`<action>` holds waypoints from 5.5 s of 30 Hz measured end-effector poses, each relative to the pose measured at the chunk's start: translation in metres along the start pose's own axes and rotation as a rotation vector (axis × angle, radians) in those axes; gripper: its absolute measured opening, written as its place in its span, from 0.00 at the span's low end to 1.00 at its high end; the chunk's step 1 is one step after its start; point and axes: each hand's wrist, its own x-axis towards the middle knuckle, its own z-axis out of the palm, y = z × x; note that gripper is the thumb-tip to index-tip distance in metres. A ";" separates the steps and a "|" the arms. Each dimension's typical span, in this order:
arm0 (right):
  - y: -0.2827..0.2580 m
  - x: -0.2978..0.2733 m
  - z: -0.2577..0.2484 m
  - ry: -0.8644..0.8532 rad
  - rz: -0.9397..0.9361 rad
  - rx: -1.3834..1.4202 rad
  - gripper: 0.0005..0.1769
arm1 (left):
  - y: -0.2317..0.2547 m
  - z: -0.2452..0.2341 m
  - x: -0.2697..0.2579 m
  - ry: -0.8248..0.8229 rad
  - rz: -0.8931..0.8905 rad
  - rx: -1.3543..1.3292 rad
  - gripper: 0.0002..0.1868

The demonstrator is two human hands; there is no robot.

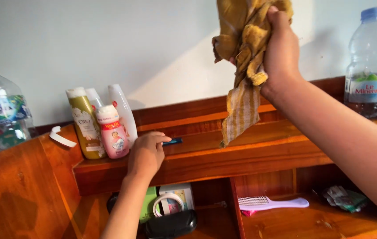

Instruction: Spraying and wiping down a wooden shelving unit and organizing items like bottles and books.

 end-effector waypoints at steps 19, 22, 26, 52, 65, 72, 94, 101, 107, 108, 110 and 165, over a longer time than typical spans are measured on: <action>0.015 -0.074 -0.096 0.041 0.141 -0.138 0.27 | 0.032 -0.016 0.015 -0.367 -0.161 0.138 0.21; -0.008 -0.109 -0.118 -0.005 0.203 -0.161 0.27 | 0.026 -0.005 -0.010 0.051 0.213 -0.051 0.11; -0.042 -0.167 -0.158 -0.027 0.305 -0.300 0.30 | 0.100 -0.002 -0.054 0.209 0.298 -0.233 0.05; -0.023 -0.590 -0.351 -0.007 0.642 -1.441 0.27 | 0.357 0.194 -0.414 -1.036 -0.428 0.102 0.42; -0.052 -0.570 -0.482 -0.305 0.507 -1.847 0.28 | 0.362 0.192 -0.405 -1.066 -0.474 0.095 0.42; -0.028 -0.538 -0.438 0.034 0.197 -1.397 0.25 | 0.346 0.202 -0.439 -0.534 -0.635 -0.043 0.36; 0.006 -0.573 -0.479 0.360 0.598 -1.776 0.19 | 0.352 0.199 -0.430 -0.549 -0.890 -0.014 0.42; 0.052 -0.550 -0.406 0.483 1.046 -0.984 0.26 | 0.330 0.211 -0.444 -0.388 -1.219 -0.056 0.39; 0.069 -0.551 -0.423 0.624 1.148 -0.768 0.26 | 0.298 0.215 -0.429 -0.688 -1.637 -0.355 0.34; 0.070 -0.553 -0.426 0.691 1.174 -0.649 0.26 | 0.302 0.214 -0.423 -0.752 -1.578 -0.441 0.32; 0.071 -0.557 -0.428 0.693 1.154 -0.639 0.25 | 0.306 0.217 -0.433 -0.747 -1.525 -0.504 0.34; 0.070 -0.522 -0.400 0.526 1.273 -0.798 0.24 | 0.320 0.174 -0.418 -0.733 -1.595 -0.726 0.50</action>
